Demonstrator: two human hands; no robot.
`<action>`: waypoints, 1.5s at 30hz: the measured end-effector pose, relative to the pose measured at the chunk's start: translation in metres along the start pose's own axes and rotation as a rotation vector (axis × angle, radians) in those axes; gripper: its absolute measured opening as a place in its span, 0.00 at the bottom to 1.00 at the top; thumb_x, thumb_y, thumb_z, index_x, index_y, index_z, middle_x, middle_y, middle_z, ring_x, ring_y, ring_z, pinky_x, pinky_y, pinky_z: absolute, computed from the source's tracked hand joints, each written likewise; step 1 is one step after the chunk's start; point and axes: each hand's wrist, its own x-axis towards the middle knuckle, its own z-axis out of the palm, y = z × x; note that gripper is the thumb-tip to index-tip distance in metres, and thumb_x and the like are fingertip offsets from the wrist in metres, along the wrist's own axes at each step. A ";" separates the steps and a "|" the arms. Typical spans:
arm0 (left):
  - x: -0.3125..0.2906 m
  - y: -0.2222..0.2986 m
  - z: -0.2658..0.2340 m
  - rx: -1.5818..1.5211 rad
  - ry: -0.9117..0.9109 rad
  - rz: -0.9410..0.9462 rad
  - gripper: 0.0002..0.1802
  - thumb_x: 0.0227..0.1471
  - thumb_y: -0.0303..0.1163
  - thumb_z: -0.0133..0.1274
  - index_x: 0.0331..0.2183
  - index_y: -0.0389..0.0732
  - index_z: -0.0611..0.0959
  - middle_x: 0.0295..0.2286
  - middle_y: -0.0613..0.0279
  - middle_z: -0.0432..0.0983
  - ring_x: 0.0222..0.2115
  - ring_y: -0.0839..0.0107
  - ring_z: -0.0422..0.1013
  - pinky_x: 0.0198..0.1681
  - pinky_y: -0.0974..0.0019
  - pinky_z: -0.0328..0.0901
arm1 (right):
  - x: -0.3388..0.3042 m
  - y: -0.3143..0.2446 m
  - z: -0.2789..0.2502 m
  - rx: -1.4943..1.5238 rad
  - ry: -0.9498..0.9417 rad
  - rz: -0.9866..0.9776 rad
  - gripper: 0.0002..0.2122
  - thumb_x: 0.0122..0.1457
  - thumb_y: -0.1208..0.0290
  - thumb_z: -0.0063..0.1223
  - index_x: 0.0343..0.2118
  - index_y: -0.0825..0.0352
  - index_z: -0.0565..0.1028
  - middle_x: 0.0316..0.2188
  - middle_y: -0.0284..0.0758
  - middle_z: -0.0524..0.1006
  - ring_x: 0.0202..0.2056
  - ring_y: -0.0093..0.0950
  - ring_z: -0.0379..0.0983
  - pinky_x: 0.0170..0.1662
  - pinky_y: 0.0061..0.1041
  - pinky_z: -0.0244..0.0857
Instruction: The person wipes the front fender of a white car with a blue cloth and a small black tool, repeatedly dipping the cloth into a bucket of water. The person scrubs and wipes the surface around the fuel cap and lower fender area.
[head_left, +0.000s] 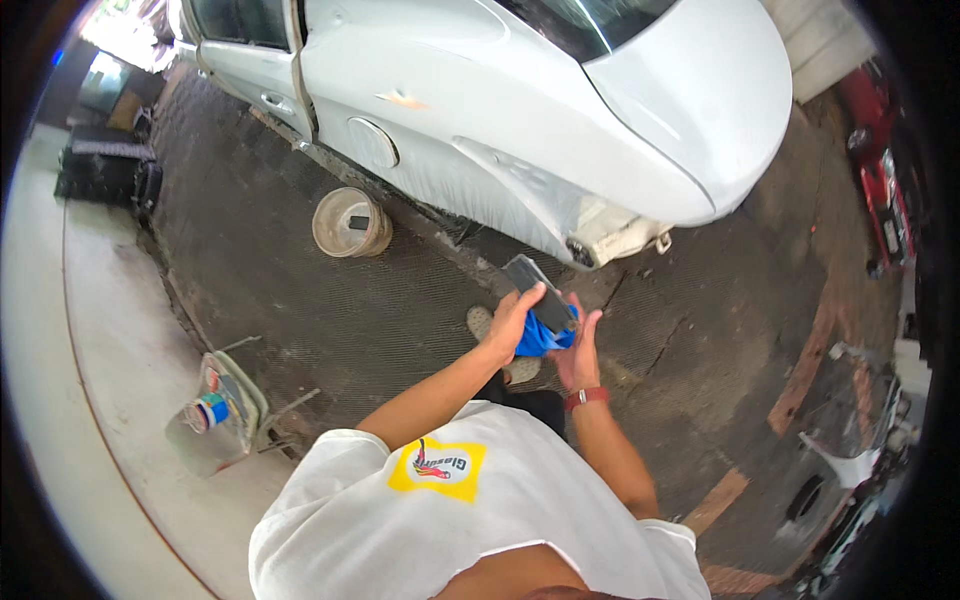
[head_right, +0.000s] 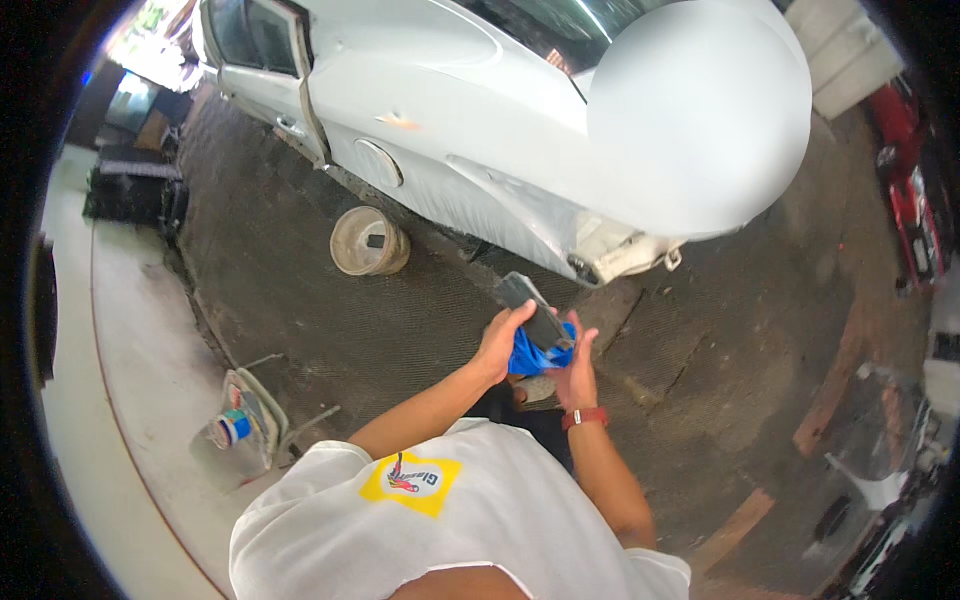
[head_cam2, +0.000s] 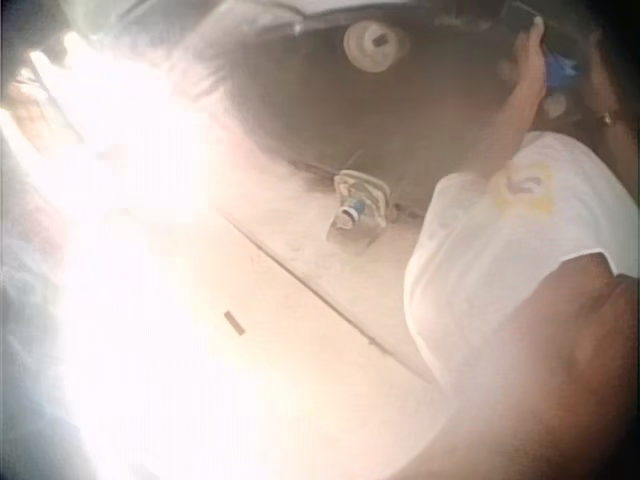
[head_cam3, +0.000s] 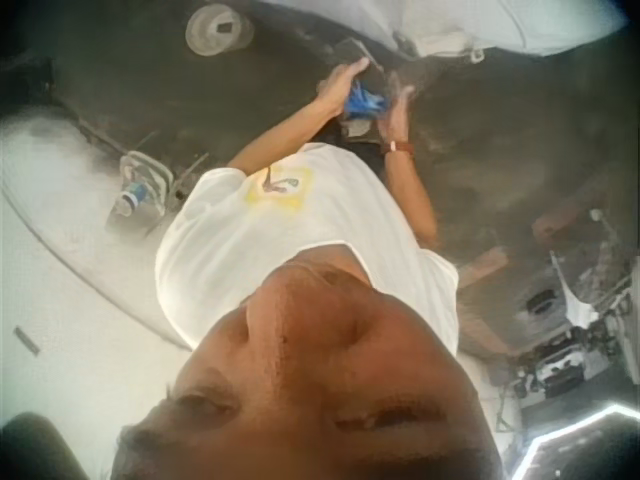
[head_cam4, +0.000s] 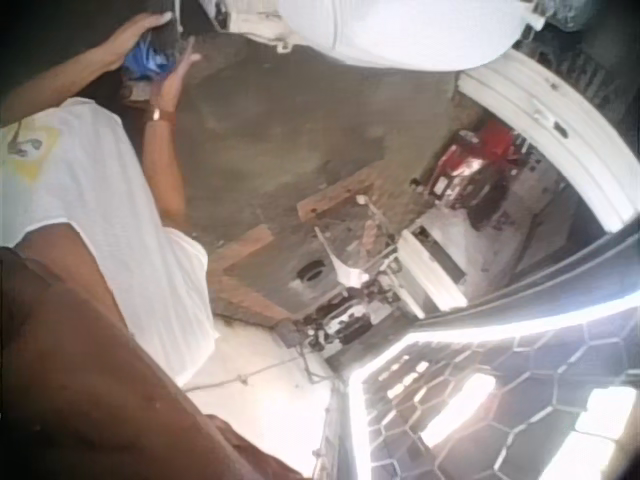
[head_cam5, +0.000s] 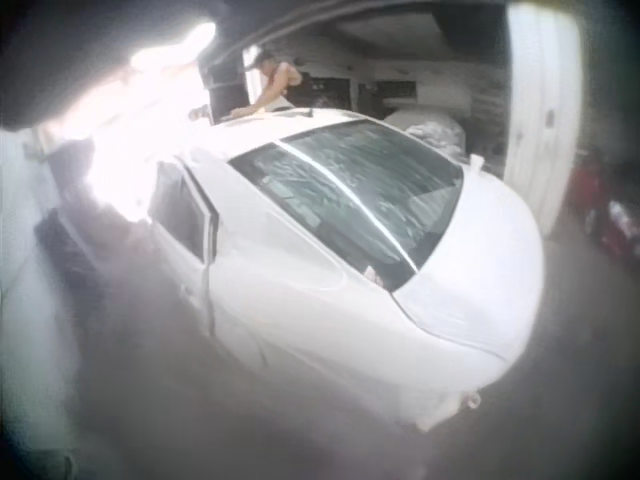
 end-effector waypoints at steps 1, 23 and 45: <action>0.005 0.014 0.012 0.055 -0.061 0.018 0.28 0.72 0.50 0.58 0.56 0.35 0.87 0.51 0.54 0.87 0.48 0.67 0.83 0.57 0.60 0.76 | -0.005 -0.013 0.013 0.113 -0.051 0.028 0.49 0.69 0.20 0.33 0.82 0.52 0.52 0.81 0.45 0.55 0.78 0.49 0.55 0.72 0.69 0.58; 0.063 0.256 -0.048 0.324 0.606 0.460 0.27 0.63 0.54 0.65 0.41 0.37 0.86 0.41 0.53 0.83 0.39 0.61 0.81 0.46 0.58 0.74 | 0.173 -0.299 0.270 -2.006 -0.442 -1.577 0.22 0.61 0.60 0.73 0.58 0.52 0.86 0.59 0.38 0.80 0.60 0.48 0.73 0.64 0.52 0.66; 0.118 0.210 0.134 1.054 1.163 0.564 0.47 0.67 0.52 0.59 0.75 0.33 0.66 0.57 0.25 0.74 0.58 0.33 0.75 0.63 0.42 0.71 | 0.343 -0.334 0.382 -1.537 -0.633 -1.930 0.20 0.62 0.49 0.72 0.52 0.53 0.83 0.57 0.33 0.79 0.63 0.43 0.73 0.70 0.60 0.59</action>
